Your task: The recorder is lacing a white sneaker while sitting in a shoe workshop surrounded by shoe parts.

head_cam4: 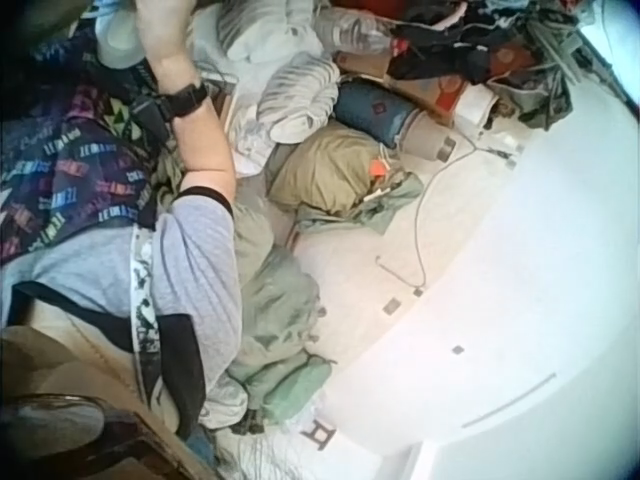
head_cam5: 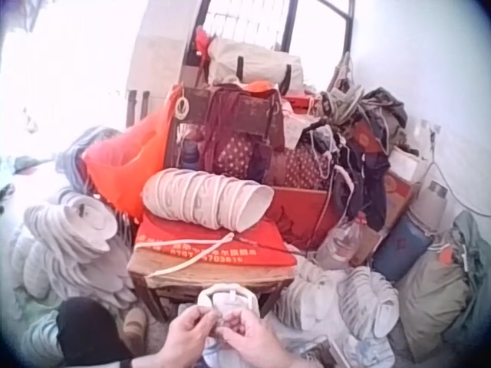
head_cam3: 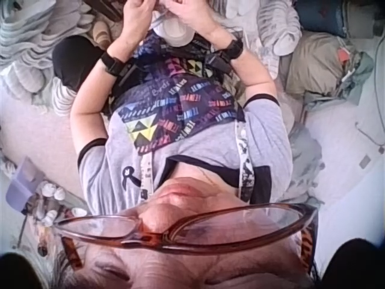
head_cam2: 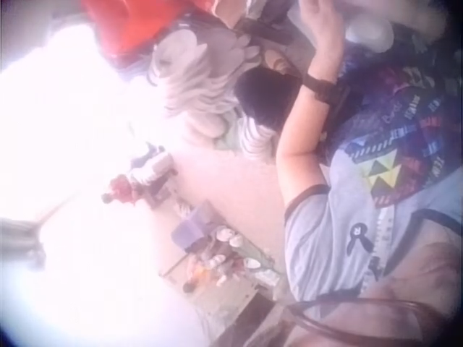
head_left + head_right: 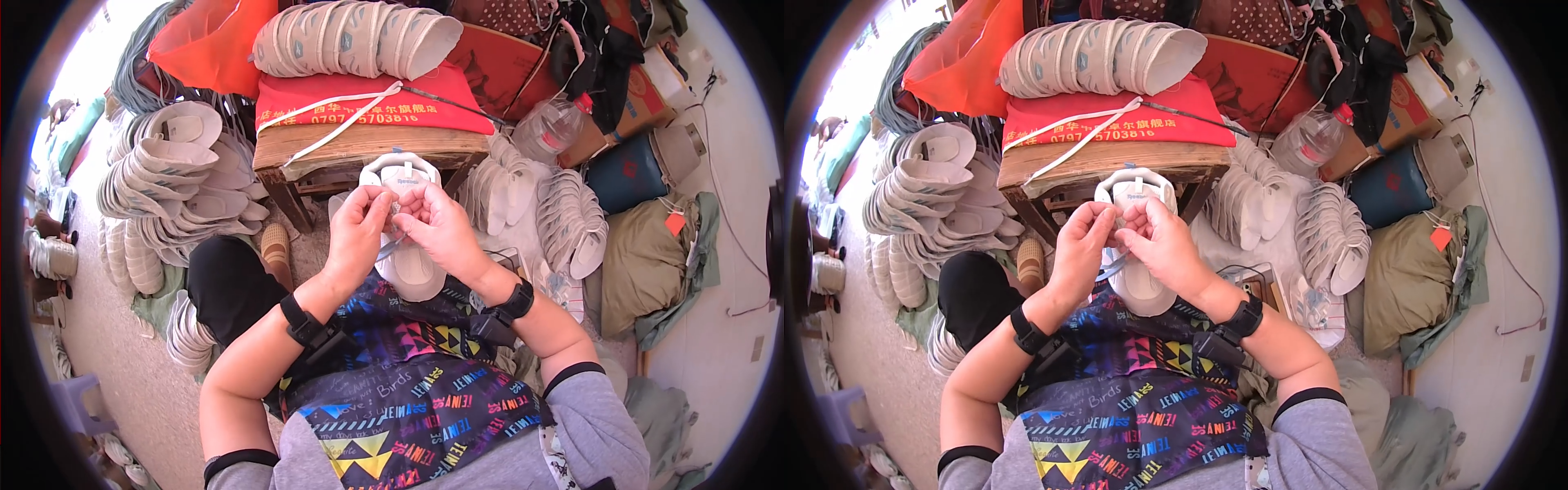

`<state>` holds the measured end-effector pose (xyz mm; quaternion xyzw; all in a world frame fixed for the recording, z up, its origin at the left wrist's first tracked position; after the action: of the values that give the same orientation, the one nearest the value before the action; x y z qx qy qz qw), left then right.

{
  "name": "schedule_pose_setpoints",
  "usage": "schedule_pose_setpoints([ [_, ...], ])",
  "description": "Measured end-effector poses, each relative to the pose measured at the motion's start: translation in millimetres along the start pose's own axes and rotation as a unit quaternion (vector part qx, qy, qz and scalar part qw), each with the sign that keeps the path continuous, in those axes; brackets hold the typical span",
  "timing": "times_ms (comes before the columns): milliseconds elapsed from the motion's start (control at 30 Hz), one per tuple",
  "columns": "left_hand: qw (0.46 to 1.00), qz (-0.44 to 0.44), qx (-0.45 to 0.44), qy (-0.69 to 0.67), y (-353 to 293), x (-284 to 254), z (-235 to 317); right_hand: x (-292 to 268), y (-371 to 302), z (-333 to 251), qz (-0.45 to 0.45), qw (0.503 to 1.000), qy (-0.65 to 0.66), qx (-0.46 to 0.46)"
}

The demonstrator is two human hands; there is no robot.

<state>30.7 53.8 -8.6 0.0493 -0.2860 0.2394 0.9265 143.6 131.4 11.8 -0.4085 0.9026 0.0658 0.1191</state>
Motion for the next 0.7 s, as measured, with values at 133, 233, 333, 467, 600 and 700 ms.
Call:
schedule_pose_setpoints([
  [133,0.999,0.023,-0.016,-0.034,-1,-7,0,2,-3,-8,-0.035,0.995,0.084,0.042],
  [233,0.999,0.033,-0.011,-0.025,-2,-10,1,1,-5,-7,-0.034,0.983,0.163,0.072],
  [333,0.999,0.037,-0.014,-0.034,-4,-6,1,-1,-5,-2,-0.038,0.99,0.133,0.033],
  [467,0.999,0.031,0.017,0.029,-8,-2,5,-2,-3,3,-0.015,1.0,0.014,0.008],
  [600,0.998,0.019,0.04,0.048,-11,-1,11,-2,-4,-2,-0.011,0.998,0.016,0.055],
  [700,0.999,0.0,0.047,0.001,-9,0,26,-7,-1,-6,0.035,0.998,-0.05,-0.018],
])
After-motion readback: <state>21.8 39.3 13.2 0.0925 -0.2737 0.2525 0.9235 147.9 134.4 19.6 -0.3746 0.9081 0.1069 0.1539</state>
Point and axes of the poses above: each hand's wrist, its own y-axis towards the middle knuckle, its own x-axis out of the palm, z = x × y, the point moved 4 cm from there along y, towards the middle knuckle, and after that the axes turned 14 degrees about -y, right-handed, at the moved point
